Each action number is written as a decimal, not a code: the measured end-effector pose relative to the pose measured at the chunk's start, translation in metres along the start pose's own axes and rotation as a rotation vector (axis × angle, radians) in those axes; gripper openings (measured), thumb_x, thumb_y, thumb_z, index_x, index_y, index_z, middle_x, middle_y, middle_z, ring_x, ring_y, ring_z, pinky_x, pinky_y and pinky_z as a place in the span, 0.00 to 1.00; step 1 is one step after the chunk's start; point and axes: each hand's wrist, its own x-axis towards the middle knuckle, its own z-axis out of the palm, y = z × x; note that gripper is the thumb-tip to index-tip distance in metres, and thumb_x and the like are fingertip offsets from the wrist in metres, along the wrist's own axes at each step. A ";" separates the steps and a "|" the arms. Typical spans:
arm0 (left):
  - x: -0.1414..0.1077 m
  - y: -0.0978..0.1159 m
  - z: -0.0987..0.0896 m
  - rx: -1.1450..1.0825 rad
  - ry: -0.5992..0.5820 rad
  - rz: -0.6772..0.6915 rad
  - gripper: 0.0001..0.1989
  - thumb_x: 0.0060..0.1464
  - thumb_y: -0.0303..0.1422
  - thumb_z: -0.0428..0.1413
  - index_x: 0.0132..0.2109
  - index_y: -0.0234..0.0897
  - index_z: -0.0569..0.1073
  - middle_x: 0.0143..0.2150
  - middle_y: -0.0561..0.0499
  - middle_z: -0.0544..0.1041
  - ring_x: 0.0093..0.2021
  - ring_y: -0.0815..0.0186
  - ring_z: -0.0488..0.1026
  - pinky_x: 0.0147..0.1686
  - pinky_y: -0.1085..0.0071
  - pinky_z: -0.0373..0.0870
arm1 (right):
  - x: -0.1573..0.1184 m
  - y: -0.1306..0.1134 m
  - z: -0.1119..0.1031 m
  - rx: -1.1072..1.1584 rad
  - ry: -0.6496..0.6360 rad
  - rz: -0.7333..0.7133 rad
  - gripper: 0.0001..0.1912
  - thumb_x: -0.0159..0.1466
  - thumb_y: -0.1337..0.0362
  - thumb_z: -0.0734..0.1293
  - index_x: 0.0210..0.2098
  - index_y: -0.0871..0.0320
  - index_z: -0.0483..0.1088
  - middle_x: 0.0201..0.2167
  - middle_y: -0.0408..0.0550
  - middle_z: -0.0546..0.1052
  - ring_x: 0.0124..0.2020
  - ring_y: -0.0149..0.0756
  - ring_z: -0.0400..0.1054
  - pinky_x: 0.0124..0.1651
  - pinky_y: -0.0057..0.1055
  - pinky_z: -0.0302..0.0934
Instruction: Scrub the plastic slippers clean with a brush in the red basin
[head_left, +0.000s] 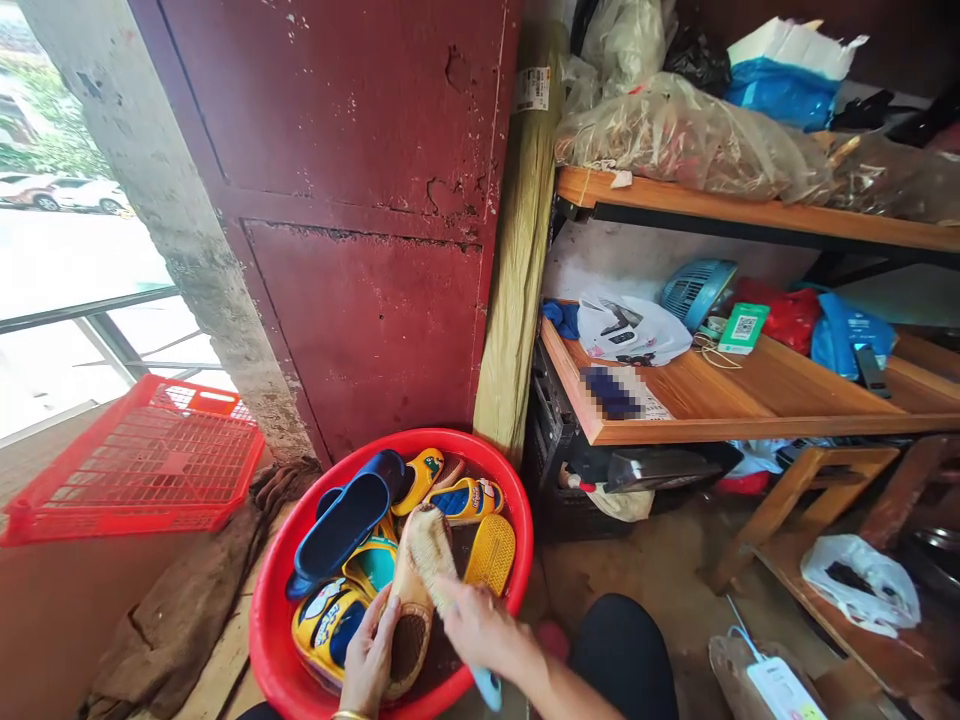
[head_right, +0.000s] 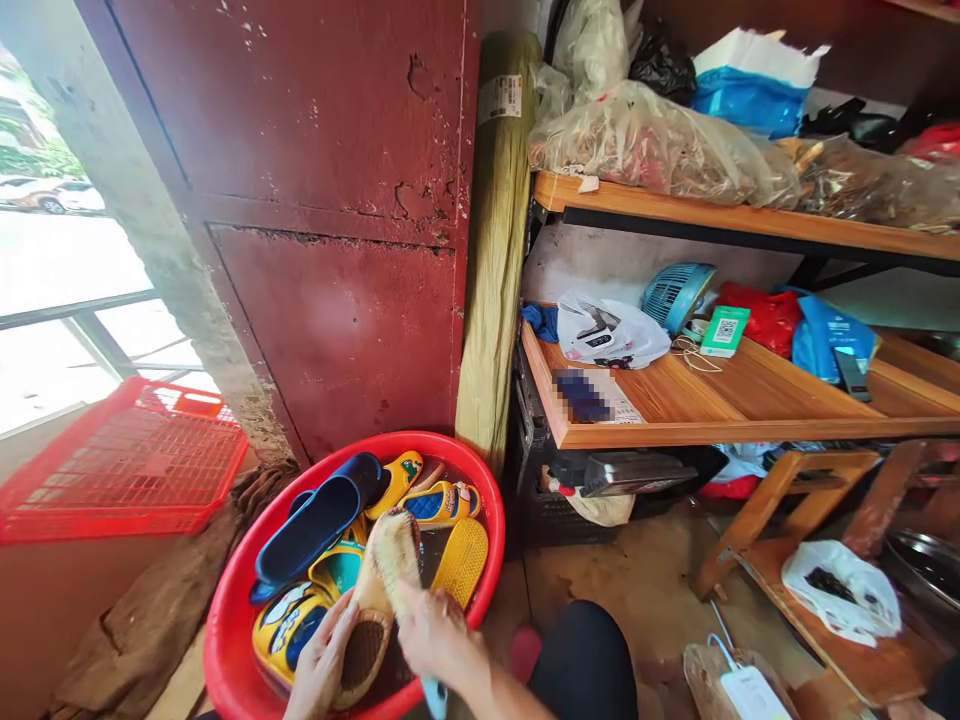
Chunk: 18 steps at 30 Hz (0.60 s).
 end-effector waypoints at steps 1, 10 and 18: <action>0.001 -0.002 0.001 -0.021 0.000 -0.014 0.34 0.46 0.53 0.61 0.55 0.38 0.75 0.52 0.45 0.82 0.58 0.49 0.75 0.53 0.64 0.76 | -0.008 0.001 0.007 -0.006 -0.011 -0.017 0.29 0.66 0.66 0.61 0.66 0.51 0.65 0.50 0.53 0.81 0.51 0.47 0.75 0.55 0.37 0.66; 0.003 0.009 0.010 0.366 0.159 0.413 0.28 0.45 0.52 0.60 0.50 0.41 0.77 0.50 0.42 0.79 0.56 0.45 0.74 0.59 0.53 0.69 | 0.034 0.026 -0.005 0.125 0.208 0.159 0.26 0.69 0.69 0.56 0.65 0.59 0.65 0.59 0.55 0.75 0.59 0.43 0.70 0.60 0.34 0.62; 0.011 0.000 0.032 0.412 0.045 0.338 0.34 0.48 0.44 0.59 0.61 0.36 0.68 0.32 0.48 0.80 0.32 0.55 0.78 0.37 0.62 0.72 | 0.023 0.026 0.024 0.028 0.223 0.093 0.26 0.69 0.66 0.58 0.66 0.55 0.64 0.57 0.53 0.77 0.57 0.43 0.72 0.60 0.35 0.63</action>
